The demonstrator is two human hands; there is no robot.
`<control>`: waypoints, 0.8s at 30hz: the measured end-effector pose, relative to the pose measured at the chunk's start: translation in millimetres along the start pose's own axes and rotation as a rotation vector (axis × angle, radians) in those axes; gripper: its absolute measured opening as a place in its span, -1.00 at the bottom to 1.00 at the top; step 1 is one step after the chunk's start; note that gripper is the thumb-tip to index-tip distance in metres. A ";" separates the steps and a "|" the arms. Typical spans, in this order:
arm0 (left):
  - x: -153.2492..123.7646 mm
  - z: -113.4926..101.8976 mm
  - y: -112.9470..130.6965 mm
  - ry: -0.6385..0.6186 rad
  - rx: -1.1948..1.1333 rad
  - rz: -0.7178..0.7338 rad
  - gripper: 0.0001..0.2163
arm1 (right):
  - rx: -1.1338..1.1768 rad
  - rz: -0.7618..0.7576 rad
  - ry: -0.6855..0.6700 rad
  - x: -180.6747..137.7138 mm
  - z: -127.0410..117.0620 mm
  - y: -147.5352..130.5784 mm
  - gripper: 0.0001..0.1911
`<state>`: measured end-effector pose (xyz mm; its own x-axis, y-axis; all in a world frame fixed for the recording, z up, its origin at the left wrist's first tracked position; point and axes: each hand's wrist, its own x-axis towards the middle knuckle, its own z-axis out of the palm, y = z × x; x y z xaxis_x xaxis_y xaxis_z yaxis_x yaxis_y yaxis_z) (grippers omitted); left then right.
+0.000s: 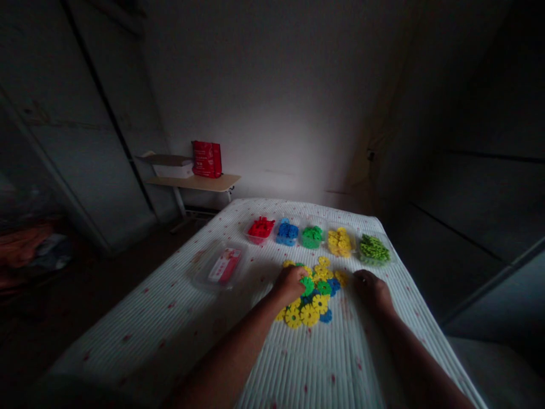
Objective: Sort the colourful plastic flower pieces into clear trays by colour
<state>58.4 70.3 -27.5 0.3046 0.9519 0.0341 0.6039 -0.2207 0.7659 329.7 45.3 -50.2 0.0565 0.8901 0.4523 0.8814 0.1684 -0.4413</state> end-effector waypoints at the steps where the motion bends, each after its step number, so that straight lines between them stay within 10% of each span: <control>1: 0.5 -1.9 -0.8 -0.018 -0.035 -0.003 -0.75 | -0.006 0.001 0.000 -0.1 0.5 0.4 -0.69; 12: 12.2 -54.3 19.2 -0.240 -0.391 -0.068 -0.86 | -0.005 0.035 -0.009 1.1 2.1 0.1 -0.73; 19: 93.0 -56.2 63.5 0.069 -0.521 -0.035 -0.72 | -0.006 0.038 -0.013 0.9 0.1 -3.1 -0.72; 24: 101.9 -38.2 49.6 0.247 -0.423 -0.087 -0.70 | -0.012 0.046 -0.021 1.1 -1.6 -5.9 -0.72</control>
<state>91.2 164.5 38.4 0.0513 0.9962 0.0703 0.2521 -0.0810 0.9643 325.3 44.6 -45.8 0.0869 0.9056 0.4152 0.8837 0.1224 -0.4518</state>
